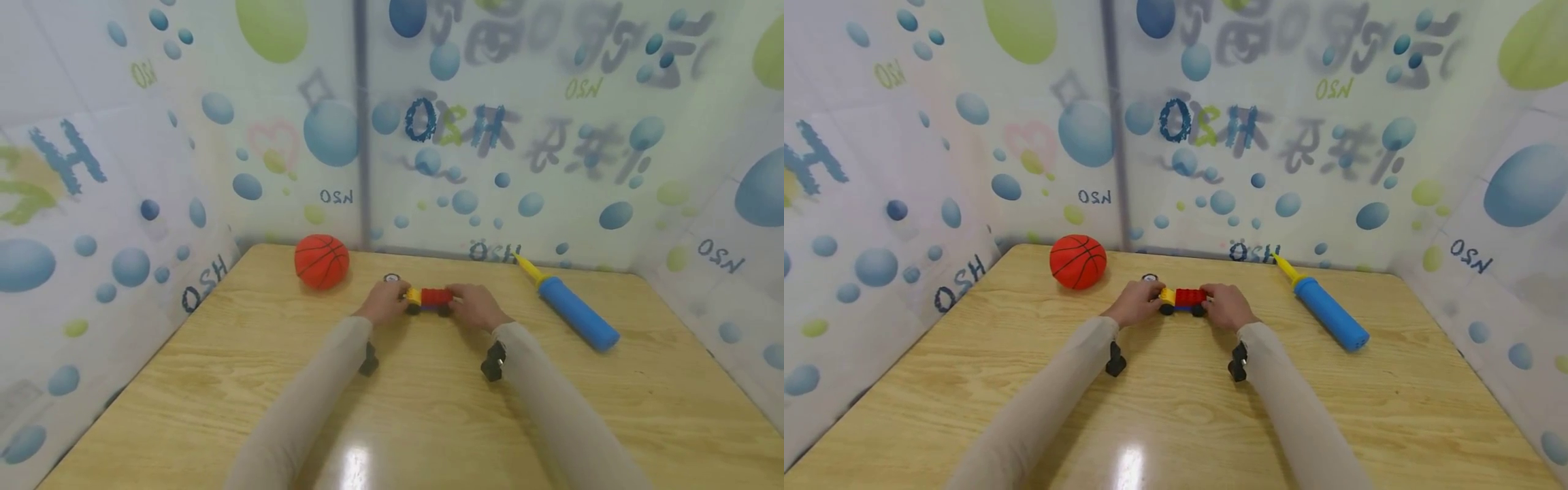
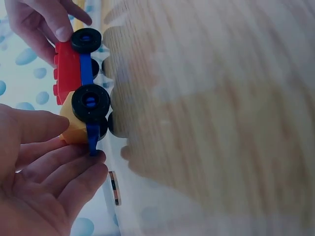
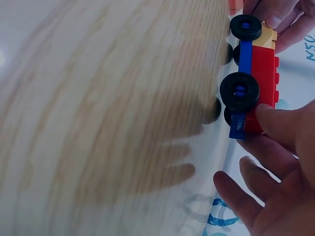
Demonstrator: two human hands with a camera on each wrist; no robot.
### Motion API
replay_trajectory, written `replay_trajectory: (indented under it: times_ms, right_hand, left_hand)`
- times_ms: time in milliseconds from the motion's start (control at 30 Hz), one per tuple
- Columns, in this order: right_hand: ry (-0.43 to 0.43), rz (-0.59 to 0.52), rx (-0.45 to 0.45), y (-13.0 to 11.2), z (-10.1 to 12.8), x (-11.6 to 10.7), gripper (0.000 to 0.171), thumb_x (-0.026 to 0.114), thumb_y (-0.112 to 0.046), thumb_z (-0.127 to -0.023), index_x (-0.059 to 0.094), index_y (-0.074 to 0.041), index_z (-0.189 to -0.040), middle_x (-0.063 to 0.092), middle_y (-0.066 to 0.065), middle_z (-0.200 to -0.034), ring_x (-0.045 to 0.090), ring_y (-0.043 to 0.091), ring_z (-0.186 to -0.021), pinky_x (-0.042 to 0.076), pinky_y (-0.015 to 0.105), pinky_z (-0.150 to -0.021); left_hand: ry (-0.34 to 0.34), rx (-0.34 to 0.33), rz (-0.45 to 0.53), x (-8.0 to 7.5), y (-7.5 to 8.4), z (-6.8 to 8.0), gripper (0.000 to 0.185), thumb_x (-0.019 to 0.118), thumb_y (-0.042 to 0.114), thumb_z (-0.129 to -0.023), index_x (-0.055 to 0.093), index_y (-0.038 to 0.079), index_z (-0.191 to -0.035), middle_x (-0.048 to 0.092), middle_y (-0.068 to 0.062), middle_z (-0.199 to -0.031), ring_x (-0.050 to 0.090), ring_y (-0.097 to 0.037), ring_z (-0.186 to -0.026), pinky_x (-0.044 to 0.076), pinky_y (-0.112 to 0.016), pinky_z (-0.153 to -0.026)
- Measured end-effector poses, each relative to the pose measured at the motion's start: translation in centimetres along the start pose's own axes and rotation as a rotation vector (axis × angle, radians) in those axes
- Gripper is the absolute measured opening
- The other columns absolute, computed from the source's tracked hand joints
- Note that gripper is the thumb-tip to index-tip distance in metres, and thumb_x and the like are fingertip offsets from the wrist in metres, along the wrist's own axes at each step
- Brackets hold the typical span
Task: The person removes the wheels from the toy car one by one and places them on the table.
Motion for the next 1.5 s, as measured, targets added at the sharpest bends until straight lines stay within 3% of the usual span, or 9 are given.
replay_trajectory:
  times_ms: [133,333,500,667,867,1067,1133,1300,1500]
  right_hand:
    - [0.024,-0.020,-0.012,0.1,0.2,-0.5,0.032,0.057,-0.012,-0.099,0.064,-0.002,-0.128,0.069,0.019,-0.128,0.065,0.038,-0.117,0.050,0.053,-0.103]
    - [0.053,-0.019,-0.106,-1.2,0.4,-1.9,0.026,0.060,-0.009,-0.097,0.068,-0.001,-0.120,0.072,0.019,-0.122,0.066,0.039,-0.115,0.051,0.054,-0.102]
    - [0.003,0.017,-0.147,-2.4,0.7,-2.5,0.025,0.062,-0.009,-0.096,0.068,-0.002,-0.119,0.071,0.019,-0.123,0.064,0.040,-0.121,0.049,0.054,-0.105]
    - [-0.052,0.041,-0.192,-3.6,1.1,-3.0,0.025,0.063,-0.009,-0.097,0.068,-0.002,-0.120,0.071,0.018,-0.124,0.065,0.038,-0.120,0.051,0.053,-0.104]
    - [-0.112,0.061,-0.239,-4.8,1.1,-3.9,0.020,0.062,-0.010,-0.097,0.071,-0.005,-0.114,0.074,0.014,-0.120,0.068,0.036,-0.115,0.053,0.051,-0.101]
    - [-0.164,0.116,-0.265,-5.6,1.1,-4.6,0.014,0.062,-0.010,-0.097,0.073,-0.008,-0.105,0.077,0.008,-0.107,0.070,0.026,-0.100,0.055,0.045,-0.093]
    - [-0.182,0.124,-0.247,-5.4,0.9,-4.6,0.015,0.061,-0.011,-0.098,0.073,-0.009,-0.107,0.076,0.008,-0.107,0.069,0.026,-0.100,0.054,0.045,-0.093]
    - [-0.189,0.102,-0.185,-4.6,0.4,-4.5,0.029,0.057,-0.012,-0.101,0.066,-0.006,-0.128,0.071,0.013,-0.127,0.066,0.033,-0.120,0.050,0.050,-0.106]
    - [-0.069,-0.022,-0.144,-3.5,0.7,-5.0,0.043,0.056,-0.010,-0.101,0.052,-0.004,-0.144,0.058,0.020,-0.143,0.061,0.035,-0.128,0.047,0.053,-0.110]
  left_hand:
    - [-0.005,-0.005,-0.012,-0.2,0.3,0.3,0.036,0.060,0.010,-0.097,0.062,-0.001,-0.130,0.069,-0.017,-0.125,0.066,-0.032,-0.116,0.053,-0.043,-0.102]
    - [-0.015,-0.025,-0.014,-0.9,0.6,0.7,0.038,0.059,0.017,-0.099,0.061,0.002,-0.134,0.068,-0.015,-0.128,0.065,-0.031,-0.116,0.052,-0.045,-0.102]
    - [-0.041,0.052,-0.036,-0.9,2.0,0.7,0.045,0.062,0.025,-0.099,0.058,0.003,-0.138,0.065,-0.014,-0.137,0.061,-0.031,-0.127,0.047,-0.044,-0.111]
    - [-0.060,0.125,0.001,-0.6,3.6,0.8,0.047,0.065,0.026,-0.098,0.058,0.004,-0.138,0.066,-0.012,-0.136,0.065,-0.027,-0.121,0.050,-0.042,-0.108]
    - [-0.054,0.148,0.053,-0.5,4.4,1.0,0.044,0.069,0.024,-0.096,0.061,0.005,-0.135,0.070,-0.011,-0.130,0.069,-0.024,-0.116,0.054,-0.039,-0.102]
    - [-0.053,0.175,0.090,-0.4,5.0,1.1,0.039,0.069,0.020,-0.095,0.064,0.009,-0.132,0.072,-0.008,-0.125,0.070,-0.021,-0.110,0.055,-0.035,-0.098]
    - [-0.050,0.175,0.106,-0.4,5.0,1.1,0.038,0.069,0.019,-0.095,0.064,0.009,-0.132,0.073,-0.008,-0.124,0.070,-0.021,-0.109,0.056,-0.035,-0.098]
    - [-0.047,0.128,0.187,-0.4,4.6,1.2,0.038,0.068,0.018,-0.096,0.064,0.006,-0.131,0.071,-0.011,-0.127,0.071,-0.024,-0.113,0.057,-0.036,-0.097]
    - [-0.031,0.067,0.297,-0.4,3.7,1.3,0.035,0.068,0.015,-0.095,0.065,0.004,-0.128,0.071,-0.013,-0.127,0.072,-0.026,-0.109,0.061,-0.033,-0.089]
Point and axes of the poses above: each hand's wrist, its own z-axis away from the middle knuckle, its own x-axis out of the palm, y = z × x, the point moved 10 cm from there along -z, towards the middle knuckle
